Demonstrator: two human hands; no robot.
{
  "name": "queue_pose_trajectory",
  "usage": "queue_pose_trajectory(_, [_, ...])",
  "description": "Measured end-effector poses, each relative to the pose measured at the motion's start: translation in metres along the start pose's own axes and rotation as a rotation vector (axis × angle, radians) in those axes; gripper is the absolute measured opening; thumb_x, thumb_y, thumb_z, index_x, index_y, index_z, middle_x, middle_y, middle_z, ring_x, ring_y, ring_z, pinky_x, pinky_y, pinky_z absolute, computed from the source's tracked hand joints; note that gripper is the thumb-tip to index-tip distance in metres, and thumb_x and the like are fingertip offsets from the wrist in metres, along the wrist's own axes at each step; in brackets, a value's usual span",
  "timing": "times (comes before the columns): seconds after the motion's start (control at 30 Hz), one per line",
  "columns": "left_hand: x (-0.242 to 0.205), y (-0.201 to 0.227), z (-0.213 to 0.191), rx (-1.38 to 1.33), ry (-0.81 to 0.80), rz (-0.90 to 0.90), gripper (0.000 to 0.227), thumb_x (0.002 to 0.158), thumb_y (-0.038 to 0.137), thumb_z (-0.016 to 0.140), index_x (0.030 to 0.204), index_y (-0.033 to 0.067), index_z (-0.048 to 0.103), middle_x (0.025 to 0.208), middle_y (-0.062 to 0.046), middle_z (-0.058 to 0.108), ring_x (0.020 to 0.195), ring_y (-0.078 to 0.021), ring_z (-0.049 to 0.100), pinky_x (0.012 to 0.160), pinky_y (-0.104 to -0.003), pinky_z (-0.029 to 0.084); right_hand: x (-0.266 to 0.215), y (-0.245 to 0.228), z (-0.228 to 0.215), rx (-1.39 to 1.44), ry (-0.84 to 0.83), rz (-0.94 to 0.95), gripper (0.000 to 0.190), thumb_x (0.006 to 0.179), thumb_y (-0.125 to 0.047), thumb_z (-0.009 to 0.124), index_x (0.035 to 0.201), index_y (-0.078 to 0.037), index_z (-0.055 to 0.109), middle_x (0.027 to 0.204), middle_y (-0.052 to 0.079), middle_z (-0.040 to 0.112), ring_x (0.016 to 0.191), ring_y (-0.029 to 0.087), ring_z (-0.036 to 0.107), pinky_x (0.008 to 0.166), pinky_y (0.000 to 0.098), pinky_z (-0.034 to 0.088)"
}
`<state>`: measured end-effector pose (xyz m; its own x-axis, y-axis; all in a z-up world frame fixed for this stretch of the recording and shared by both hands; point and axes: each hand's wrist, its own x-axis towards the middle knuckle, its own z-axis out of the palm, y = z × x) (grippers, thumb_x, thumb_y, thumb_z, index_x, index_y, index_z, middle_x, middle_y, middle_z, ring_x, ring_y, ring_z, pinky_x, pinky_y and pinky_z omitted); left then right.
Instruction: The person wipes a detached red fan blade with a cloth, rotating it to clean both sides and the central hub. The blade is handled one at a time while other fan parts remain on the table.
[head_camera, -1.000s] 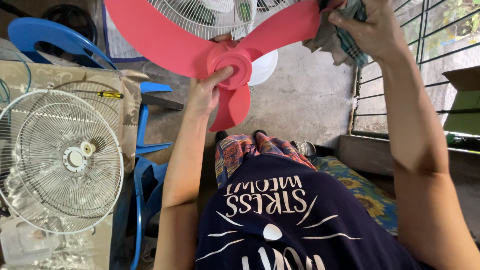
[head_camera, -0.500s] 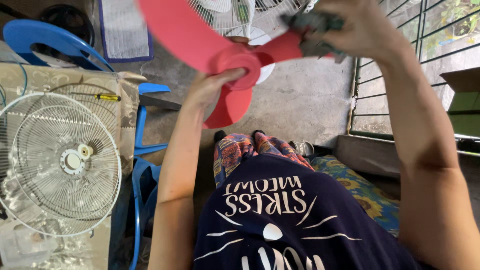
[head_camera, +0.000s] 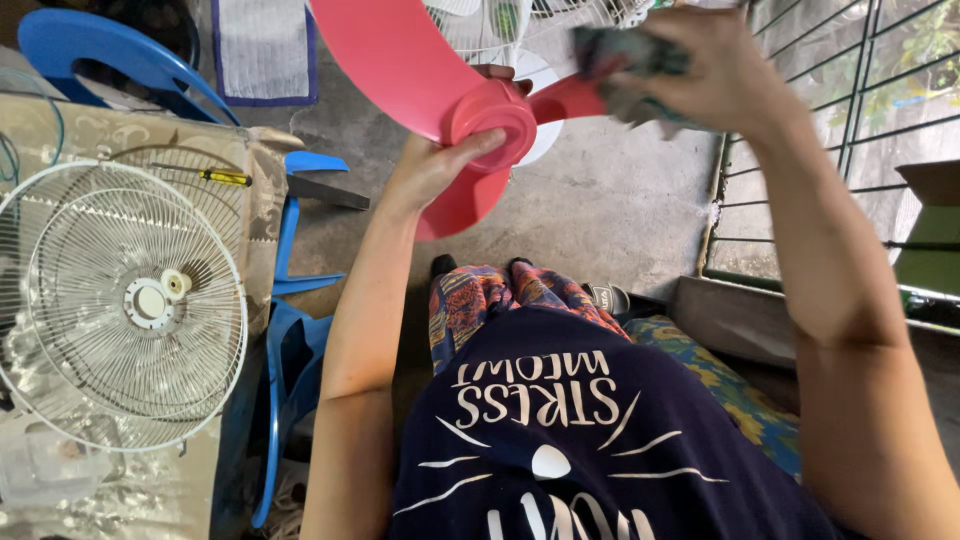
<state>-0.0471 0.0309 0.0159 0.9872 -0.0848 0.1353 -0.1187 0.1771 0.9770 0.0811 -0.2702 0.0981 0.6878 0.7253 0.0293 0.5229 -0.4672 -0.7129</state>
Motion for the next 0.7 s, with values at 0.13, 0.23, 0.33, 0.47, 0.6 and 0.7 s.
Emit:
queue_pose_trajectory(0.13, [-0.006,0.006,-0.002,0.067,-0.038,0.140,0.052,0.099,0.010,0.080,0.144,0.0035,0.054,0.144,-0.010,0.063,0.136,-0.0224,0.063,0.117,-0.037,0.053,-0.018,0.021,-0.017,-0.118,0.193,-0.095,0.020,0.109,-0.004,0.072,0.123,0.008,0.064,0.094,0.016,0.071,0.081,0.022,0.072,0.066,0.0332,0.057])
queue_pose_trajectory(0.23, [0.000,0.004,0.005,0.177,-0.045,0.294,0.055,0.102,0.008,0.079,0.149,0.0055,0.052,0.146,-0.010,0.062,0.137,-0.0220,0.062,0.118,-0.035,0.052,-0.022,0.007,-0.013,0.076,0.361,-0.026,0.015,0.111,-0.004,0.069,0.121,0.004,0.061,0.097,0.010,0.069,0.084,0.017,0.074,0.070,0.0297,0.062])
queue_pose_trajectory(0.33, [0.006,-0.015,0.020,0.327,0.023,0.345,0.051,0.102,0.008,0.083,0.144,0.0065,0.054,0.143,-0.011,0.065,0.131,-0.0207,0.065,0.112,-0.033,0.055,-0.013,-0.029,0.021,-0.202,0.422,0.030,0.021,0.095,0.011,0.062,0.114,0.002,0.065,0.104,0.016,0.070,0.093,0.028,0.070,0.080,0.0416,0.059])
queue_pose_trajectory(0.47, [0.014,-0.055,0.025,0.632,0.172,0.276,0.062,0.088,0.008,0.092,0.138,0.0010,0.056,0.132,-0.016,0.064,0.124,-0.0255,0.062,0.103,-0.036,0.052,-0.006,-0.070,0.095,-0.656,0.448,-0.249,0.056,0.082,0.002,0.064,0.137,0.007,0.061,0.147,0.018,0.055,0.143,0.037,0.045,0.121,0.0586,0.026])
queue_pose_trajectory(0.6, [0.015,-0.080,0.008,0.128,0.117,0.044,0.061,0.091,-0.002,0.078,0.145,0.0026,0.050,0.123,-0.010,0.066,0.109,-0.0194,0.062,0.093,-0.032,0.054,-0.018,-0.064,0.128,-0.408,0.386,-0.287,0.060,0.084,0.007,0.061,0.144,0.006,0.055,0.156,0.020,0.050,0.150,0.039,0.042,0.128,0.0543,0.029])
queue_pose_trajectory(0.7, [0.007,-0.074,0.004,-0.036,0.171,-0.003,0.054,0.094,-0.005,0.069,0.145,0.0019,0.054,0.131,-0.008,0.068,0.122,-0.0194,0.067,0.104,-0.033,0.057,-0.026,-0.049,0.120,-0.362,0.358,-0.296,0.065,0.084,0.010,0.059,0.148,0.002,0.058,0.156,0.017,0.051,0.151,0.037,0.042,0.129,0.0530,0.031])
